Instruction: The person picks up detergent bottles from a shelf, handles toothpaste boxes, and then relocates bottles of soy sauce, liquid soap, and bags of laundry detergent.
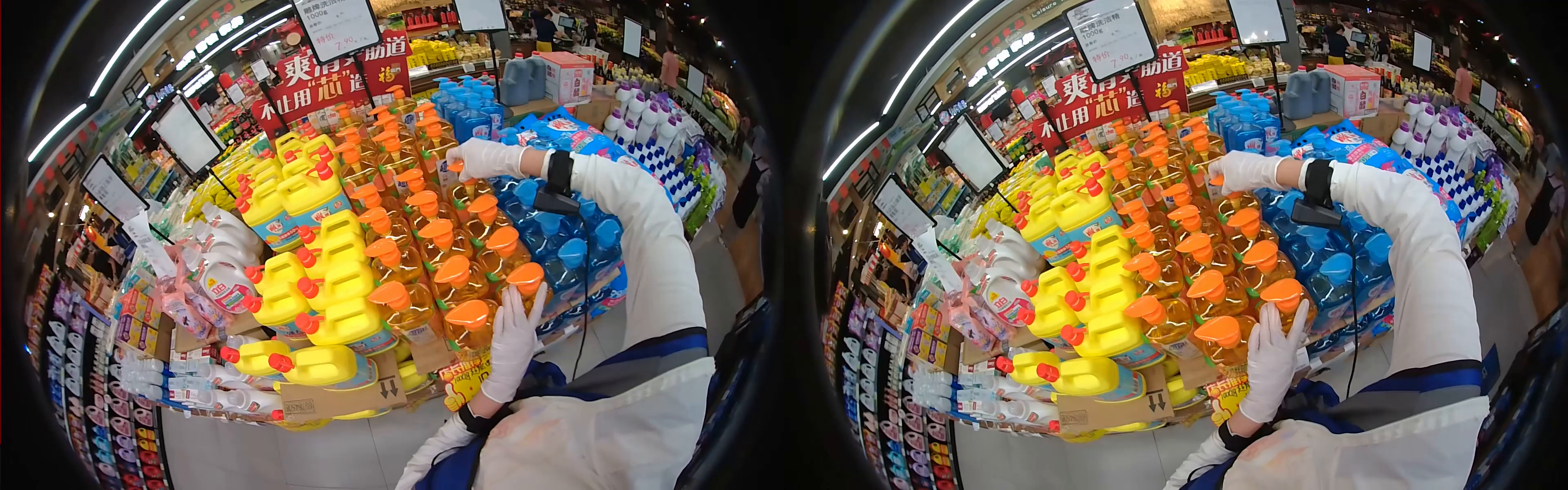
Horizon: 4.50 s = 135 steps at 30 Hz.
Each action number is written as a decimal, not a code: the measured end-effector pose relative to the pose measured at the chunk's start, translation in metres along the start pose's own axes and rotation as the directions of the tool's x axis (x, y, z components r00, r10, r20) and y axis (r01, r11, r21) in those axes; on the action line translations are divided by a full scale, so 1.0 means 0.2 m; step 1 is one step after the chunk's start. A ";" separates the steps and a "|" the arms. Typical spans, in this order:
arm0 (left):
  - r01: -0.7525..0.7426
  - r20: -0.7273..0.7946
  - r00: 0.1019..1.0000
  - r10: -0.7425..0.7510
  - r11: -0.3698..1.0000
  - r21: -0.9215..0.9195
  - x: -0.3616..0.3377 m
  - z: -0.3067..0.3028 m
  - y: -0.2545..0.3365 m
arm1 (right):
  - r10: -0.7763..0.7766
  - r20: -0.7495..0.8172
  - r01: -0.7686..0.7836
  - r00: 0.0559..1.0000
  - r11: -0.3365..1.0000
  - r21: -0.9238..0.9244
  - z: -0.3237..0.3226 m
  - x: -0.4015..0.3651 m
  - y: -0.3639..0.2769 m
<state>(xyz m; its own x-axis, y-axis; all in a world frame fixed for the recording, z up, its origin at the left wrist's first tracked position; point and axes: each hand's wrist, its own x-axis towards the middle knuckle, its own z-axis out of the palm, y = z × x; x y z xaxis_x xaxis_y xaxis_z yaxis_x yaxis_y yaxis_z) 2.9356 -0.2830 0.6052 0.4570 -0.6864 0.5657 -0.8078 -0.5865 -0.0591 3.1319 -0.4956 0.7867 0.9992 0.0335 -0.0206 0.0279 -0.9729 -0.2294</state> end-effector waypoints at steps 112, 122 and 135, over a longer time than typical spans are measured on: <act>-0.060 -0.432 0.893 -0.126 0.917 -0.393 -0.38 -0.11 -0.40 | -0.506 -0.411 0.368 0.759 0.853 -0.371 0.17 -1.11 -0.55; 0.404 -0.348 0.746 -0.568 0.801 -0.442 -0.37 -0.13 -0.82 | -0.359 -0.621 0.255 0.697 0.933 -0.253 1.02 -1.24 -0.52; 0.559 -0.315 0.725 -0.612 0.791 -0.249 -0.04 -0.10 -0.75 | -0.341 -0.651 0.163 0.678 0.934 -0.319 1.36 -1.10 -0.57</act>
<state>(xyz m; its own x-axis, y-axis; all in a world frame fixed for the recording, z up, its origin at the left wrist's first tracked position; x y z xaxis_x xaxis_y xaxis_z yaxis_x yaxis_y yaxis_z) 3.0455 -0.1820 0.6256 0.7086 -0.0035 0.7056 -0.4760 -0.7406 0.4743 2.9023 -0.3307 0.5522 0.6861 0.2057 0.6978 0.1982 -0.9758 0.0928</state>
